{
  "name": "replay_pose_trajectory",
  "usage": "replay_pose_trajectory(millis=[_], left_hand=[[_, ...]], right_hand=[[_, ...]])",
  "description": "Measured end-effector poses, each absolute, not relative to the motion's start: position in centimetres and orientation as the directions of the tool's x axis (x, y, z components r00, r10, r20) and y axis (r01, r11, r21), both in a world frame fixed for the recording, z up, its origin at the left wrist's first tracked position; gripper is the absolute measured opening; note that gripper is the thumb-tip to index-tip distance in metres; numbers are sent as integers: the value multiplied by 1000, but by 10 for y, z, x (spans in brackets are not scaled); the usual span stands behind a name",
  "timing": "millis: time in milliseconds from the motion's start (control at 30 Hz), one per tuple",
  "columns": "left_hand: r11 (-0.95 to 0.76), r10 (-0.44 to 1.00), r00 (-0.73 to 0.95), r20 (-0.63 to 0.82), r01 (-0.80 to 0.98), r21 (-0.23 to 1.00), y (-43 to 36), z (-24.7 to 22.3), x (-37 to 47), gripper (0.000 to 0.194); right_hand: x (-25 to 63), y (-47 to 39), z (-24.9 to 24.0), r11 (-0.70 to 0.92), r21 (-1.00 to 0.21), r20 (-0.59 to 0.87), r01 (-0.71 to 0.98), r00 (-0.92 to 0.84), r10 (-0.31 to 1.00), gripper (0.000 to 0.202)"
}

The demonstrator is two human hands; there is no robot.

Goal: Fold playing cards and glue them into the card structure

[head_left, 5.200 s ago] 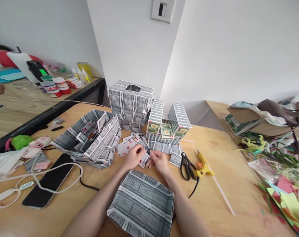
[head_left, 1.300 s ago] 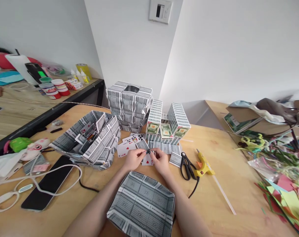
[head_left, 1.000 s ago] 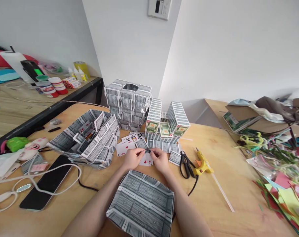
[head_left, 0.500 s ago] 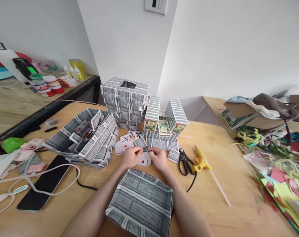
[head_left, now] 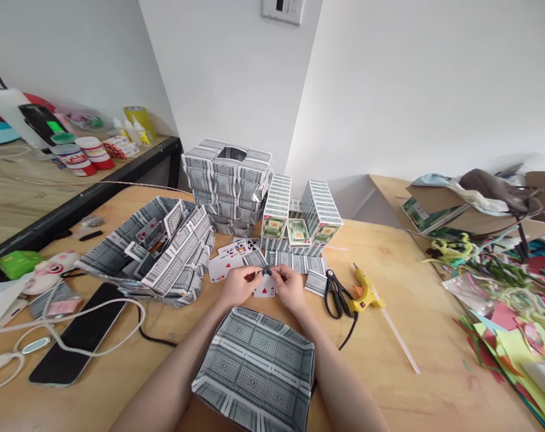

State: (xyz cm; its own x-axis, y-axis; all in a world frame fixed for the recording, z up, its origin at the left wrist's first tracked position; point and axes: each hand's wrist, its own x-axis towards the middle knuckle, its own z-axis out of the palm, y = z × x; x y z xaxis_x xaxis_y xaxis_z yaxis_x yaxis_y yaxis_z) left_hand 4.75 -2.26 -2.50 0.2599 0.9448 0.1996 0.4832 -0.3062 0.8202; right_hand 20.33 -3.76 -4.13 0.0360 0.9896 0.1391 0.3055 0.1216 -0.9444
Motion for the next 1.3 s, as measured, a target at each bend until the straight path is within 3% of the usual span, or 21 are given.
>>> replay_pose_trajectory(millis=[300,467,700,900,1300], left_hand=[[-242,957,269,111,524,817,-23,-22,47,26],[-216,961,261,95,490,845,-23,-23,46,26],[-187,964,234,126,257,948,-20,-34,47,28],[-203,969,200,144,314,927,-17,-41,46,29],[-282,958,197,211,483,829,-20,-31,48,26]], right_hand=[[203,-39,-37,189,-875,241,446,62,969,17],[204,-39,-38,155,-915,194,373,69,979,17],[206,-35,-45,81,-972,120,222,165,979,21],[201,-33,-49,56,-996,61,66,73,995,24],[202,-34,-47,49,-991,50,124,3,999,27]])
